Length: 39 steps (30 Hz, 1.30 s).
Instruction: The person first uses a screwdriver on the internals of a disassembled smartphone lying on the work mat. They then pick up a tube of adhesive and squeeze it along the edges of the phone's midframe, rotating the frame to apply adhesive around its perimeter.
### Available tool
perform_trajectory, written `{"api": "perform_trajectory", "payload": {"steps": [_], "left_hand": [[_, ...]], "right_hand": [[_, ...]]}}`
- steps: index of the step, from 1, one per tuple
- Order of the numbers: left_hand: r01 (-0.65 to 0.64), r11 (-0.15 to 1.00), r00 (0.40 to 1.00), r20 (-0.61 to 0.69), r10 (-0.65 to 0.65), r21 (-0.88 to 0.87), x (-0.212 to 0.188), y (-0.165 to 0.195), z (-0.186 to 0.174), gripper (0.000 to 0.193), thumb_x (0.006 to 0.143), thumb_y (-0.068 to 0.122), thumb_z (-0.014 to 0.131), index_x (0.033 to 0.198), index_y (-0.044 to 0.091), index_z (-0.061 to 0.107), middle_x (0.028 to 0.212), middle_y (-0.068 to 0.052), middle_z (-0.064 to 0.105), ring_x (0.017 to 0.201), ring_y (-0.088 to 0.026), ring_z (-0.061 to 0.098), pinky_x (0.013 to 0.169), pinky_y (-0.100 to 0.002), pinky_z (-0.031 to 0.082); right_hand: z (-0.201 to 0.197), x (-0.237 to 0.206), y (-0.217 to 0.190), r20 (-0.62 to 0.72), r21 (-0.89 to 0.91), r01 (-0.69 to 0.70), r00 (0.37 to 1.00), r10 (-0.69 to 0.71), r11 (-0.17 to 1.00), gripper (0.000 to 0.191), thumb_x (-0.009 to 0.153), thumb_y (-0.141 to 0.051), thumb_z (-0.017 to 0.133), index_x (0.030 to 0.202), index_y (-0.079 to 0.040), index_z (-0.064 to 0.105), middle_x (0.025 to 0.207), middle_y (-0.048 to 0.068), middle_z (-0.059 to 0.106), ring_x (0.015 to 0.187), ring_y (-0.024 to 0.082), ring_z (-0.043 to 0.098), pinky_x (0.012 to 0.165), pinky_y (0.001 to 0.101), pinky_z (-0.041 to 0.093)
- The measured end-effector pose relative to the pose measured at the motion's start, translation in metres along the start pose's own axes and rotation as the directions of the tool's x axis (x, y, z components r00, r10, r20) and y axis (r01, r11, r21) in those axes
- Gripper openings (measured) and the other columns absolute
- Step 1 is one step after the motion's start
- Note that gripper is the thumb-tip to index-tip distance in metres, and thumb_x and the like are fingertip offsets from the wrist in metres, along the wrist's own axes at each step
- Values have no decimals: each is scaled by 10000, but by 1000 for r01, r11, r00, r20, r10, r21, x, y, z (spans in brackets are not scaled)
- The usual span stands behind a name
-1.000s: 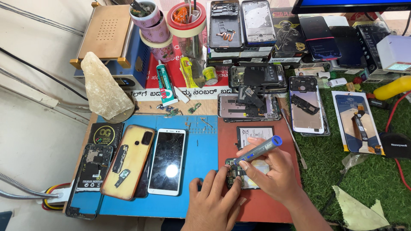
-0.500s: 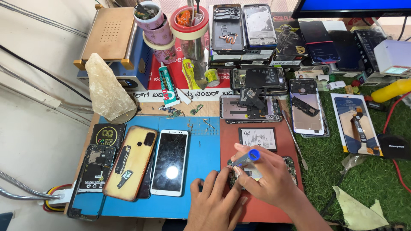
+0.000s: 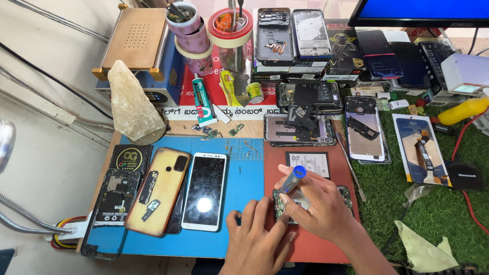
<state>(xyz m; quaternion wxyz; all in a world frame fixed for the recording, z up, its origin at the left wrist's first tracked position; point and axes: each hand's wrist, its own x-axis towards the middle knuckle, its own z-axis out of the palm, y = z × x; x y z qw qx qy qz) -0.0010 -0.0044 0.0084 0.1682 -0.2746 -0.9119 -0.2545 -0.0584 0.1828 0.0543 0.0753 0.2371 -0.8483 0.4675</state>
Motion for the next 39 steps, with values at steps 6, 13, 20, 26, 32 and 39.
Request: {"api": "perform_trajectory", "payload": {"steps": [6,13,20,26,32,39], "left_hand": [[2,1000,1000,26,-2,-6,-1,0,-1,420,893,416,723,1212,142,707,1357,-234,522,1228,-354,476,848,-554,321],[-8,1000,999,36,8,10,-1,0,-2,434,896,412,725,1227,133,703,1345,-226,524,1220,-339,483,840,-549,325],[-11,1000,1000,22,11,6,0,1,-2,428,899,411,728,1223,132,705,1349,-226,523,1213,-337,493,839,-539,330],[-13,1000,1000,22,13,-4,0,2,-4,403,905,400,726,1201,127,714,1345,-232,521,1214,-346,494,841,-553,338],[-13,1000,999,36,13,-7,0,2,-3,394,919,393,716,1205,122,715,1341,-233,520,1206,-350,494,841,-561,336],[-18,1000,999,47,18,2,0,2,-3,403,930,400,698,1222,123,712,1333,-235,518,1209,-354,493,840,-560,334]], "right_hand": [[2,-2,3,-30,-30,103,994,-104,994,211,841,-37,734,1030,8,652,1105,107,765,1004,269,777,884,372,623],[2,-3,4,-8,6,44,999,-44,999,240,829,-43,722,1062,-24,670,1190,133,744,988,266,783,843,351,641],[0,-4,2,32,15,28,999,-28,999,282,847,-61,698,1129,-49,691,1235,109,739,1040,286,760,858,388,631],[-3,-5,6,69,80,-52,997,46,995,202,931,-92,677,1127,-68,714,1173,82,761,1032,257,783,859,380,625],[-9,-6,12,106,131,-77,992,63,988,226,957,-111,671,1173,-47,681,1117,57,793,1039,235,795,894,378,610],[-11,-12,25,132,259,-198,977,168,945,288,952,-82,657,1228,2,650,1138,96,795,1074,205,771,949,374,611]]}}
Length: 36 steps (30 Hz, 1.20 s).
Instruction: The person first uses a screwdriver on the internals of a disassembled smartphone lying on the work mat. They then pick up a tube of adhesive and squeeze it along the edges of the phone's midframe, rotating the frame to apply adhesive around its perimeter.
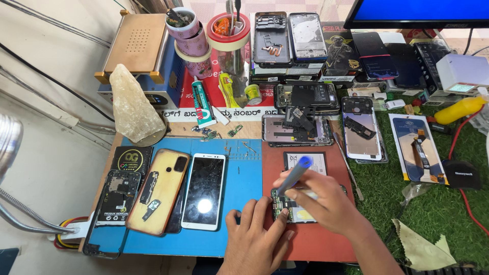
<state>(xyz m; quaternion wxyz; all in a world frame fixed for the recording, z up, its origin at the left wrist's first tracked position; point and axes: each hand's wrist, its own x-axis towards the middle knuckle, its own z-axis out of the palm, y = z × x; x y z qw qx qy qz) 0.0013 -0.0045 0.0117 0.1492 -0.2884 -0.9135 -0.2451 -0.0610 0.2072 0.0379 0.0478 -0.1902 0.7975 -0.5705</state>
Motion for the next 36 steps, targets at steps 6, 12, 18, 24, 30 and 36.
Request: {"api": "perform_trajectory", "payload": {"steps": [6,12,18,24,30,36], "left_hand": [[29,999,999,39,-28,-25,-2,0,3,384,945,398,687,1222,132,711,1328,-237,524,1216,-353,495,859,-566,326],[24,1000,1000,12,-24,-5,-3,-1,7,451,931,435,693,1263,129,695,1345,-233,540,1221,-364,495,886,-568,325],[35,999,999,-2,-35,7,-4,-1,10,509,933,458,691,1285,91,663,1352,-236,535,1234,-371,487,919,-550,329],[35,999,999,5,-35,21,-4,-2,12,556,937,472,681,1304,55,646,1366,-230,530,1250,-370,470,936,-549,322],[46,998,998,29,-47,34,-5,-3,17,560,942,492,671,1289,53,652,1417,-237,508,1268,-389,439,929,-560,316],[44,998,999,25,-45,42,-4,-3,16,556,943,495,669,1282,55,657,1449,-230,497,1281,-392,431,919,-566,320]], "right_hand": [[-7,-4,24,-389,459,209,921,-16,863,304,1055,-65,550,1346,5,497,1219,206,691,1112,247,698,1005,403,582],[-10,-9,34,-515,442,171,852,93,881,322,1046,-68,559,1351,0,479,1219,205,684,1094,213,680,942,370,577],[-7,-8,31,-507,385,162,860,61,909,307,1059,-62,556,1350,-7,474,1205,206,692,1081,195,676,918,345,577],[-6,-9,26,-500,353,115,862,84,929,305,1039,-60,561,1327,-12,476,1203,199,696,1059,184,684,912,343,586],[-6,-10,25,-499,345,126,864,68,930,297,1051,-68,558,1334,-11,485,1197,203,702,1024,174,676,902,339,581],[-6,-11,28,-486,368,127,871,75,921,307,1045,-69,565,1336,-12,486,1193,199,701,1020,176,676,907,339,577]]}}
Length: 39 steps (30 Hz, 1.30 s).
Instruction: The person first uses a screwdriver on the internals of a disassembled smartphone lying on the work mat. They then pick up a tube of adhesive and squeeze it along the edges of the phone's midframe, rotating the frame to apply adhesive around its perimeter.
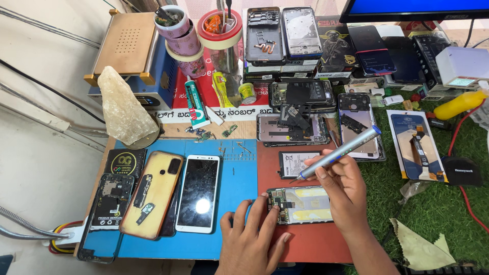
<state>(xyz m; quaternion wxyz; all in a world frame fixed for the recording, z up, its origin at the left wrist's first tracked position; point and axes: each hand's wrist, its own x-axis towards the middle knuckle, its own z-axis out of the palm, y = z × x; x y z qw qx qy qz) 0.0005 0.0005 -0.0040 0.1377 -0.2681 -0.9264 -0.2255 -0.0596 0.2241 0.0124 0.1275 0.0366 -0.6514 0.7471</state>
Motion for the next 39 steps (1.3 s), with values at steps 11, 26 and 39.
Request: {"api": "perform_trajectory", "payload": {"steps": [11,26,39], "left_hand": [[9,1000,1000,13,-8,-9,5,1,-5,575,922,481,682,1295,46,632,1494,-185,501,1277,-370,462,887,-540,330],[9,1000,999,33,-8,-27,4,-2,-6,570,922,465,678,1287,32,615,1497,-188,487,1246,-345,473,902,-530,311],[-2,1000,1000,-2,2,-1,3,-2,-5,556,917,464,680,1279,45,627,1492,-180,496,1245,-342,482,929,-536,316]], "right_hand": [[6,-14,7,223,-137,30,975,2,990,332,991,-54,638,1299,0,525,1198,167,715,1097,204,708,942,351,585],[13,-14,7,304,-178,81,952,-24,981,307,976,-24,653,1265,10,553,1170,180,754,1143,234,732,991,383,608],[16,-14,7,313,-191,92,949,-29,977,302,978,-26,655,1258,7,548,1172,183,757,1132,232,738,980,382,608]]}}
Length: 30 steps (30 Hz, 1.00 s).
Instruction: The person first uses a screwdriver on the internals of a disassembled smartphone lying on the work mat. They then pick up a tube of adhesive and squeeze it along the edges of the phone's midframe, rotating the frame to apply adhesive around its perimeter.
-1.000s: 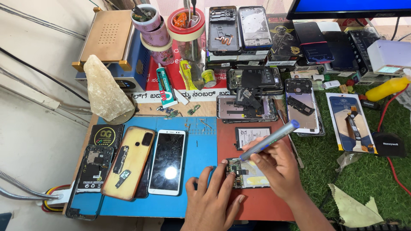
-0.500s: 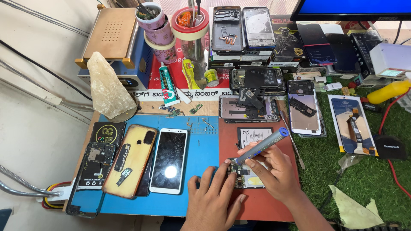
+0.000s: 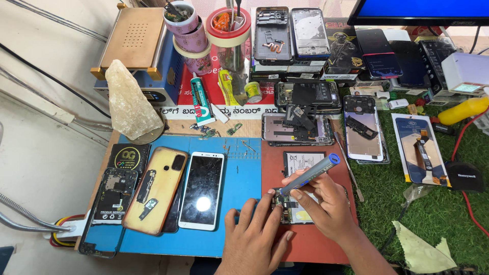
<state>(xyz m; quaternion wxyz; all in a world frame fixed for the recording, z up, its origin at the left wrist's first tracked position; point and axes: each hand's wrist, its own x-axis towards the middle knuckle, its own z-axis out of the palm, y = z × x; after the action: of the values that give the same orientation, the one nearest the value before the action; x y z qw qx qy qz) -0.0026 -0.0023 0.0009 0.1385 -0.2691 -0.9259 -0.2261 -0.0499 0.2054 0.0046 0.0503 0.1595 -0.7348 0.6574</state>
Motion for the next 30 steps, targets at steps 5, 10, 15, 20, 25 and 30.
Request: {"api": "perform_trajectory", "payload": {"steps": [5,10,15,20,25,30], "left_hand": [[-3,1000,1000,-10,4,8,0,1,-1,552,925,472,674,1278,48,639,1486,-175,507,1244,-340,487,926,-534,320],[-6,1000,1000,-22,6,15,1,1,-2,559,928,476,668,1281,43,647,1479,-172,513,1238,-343,490,928,-534,325],[-4,1000,1000,7,4,5,1,2,-4,562,926,456,666,1290,29,642,1482,-188,496,1233,-349,485,921,-543,327],[-10,1000,1000,11,10,-2,0,2,-5,562,940,448,660,1298,16,634,1489,-197,490,1230,-350,486,911,-540,332],[-12,1000,1000,15,12,-5,0,2,-6,569,939,448,662,1304,12,630,1472,-200,495,1225,-354,486,906,-543,337],[-11,1000,1000,17,11,-6,0,2,-5,573,937,446,666,1313,15,630,1472,-198,494,1226,-356,488,917,-544,334]], "right_hand": [[4,5,-13,25,-174,77,997,-74,982,246,968,-63,671,1195,-2,599,1138,129,779,1065,197,777,928,350,624],[12,13,-30,110,-321,169,984,-141,932,230,949,-77,677,1161,-10,621,1089,81,774,992,219,795,864,350,618],[16,17,-38,162,-370,219,972,-169,903,179,959,-62,665,1129,-37,618,1099,83,748,1001,258,786,850,371,615],[18,17,-37,182,-342,187,975,-130,921,221,953,-52,656,1172,-24,637,1084,88,745,989,259,777,839,373,612],[16,16,-34,175,-295,155,979,-106,943,224,958,-50,644,1180,-24,631,1101,89,746,999,249,789,852,358,622],[12,11,-24,174,-310,214,971,-166,927,217,960,-68,661,1169,-13,639,1111,82,742,1017,224,773,863,356,611]]}}
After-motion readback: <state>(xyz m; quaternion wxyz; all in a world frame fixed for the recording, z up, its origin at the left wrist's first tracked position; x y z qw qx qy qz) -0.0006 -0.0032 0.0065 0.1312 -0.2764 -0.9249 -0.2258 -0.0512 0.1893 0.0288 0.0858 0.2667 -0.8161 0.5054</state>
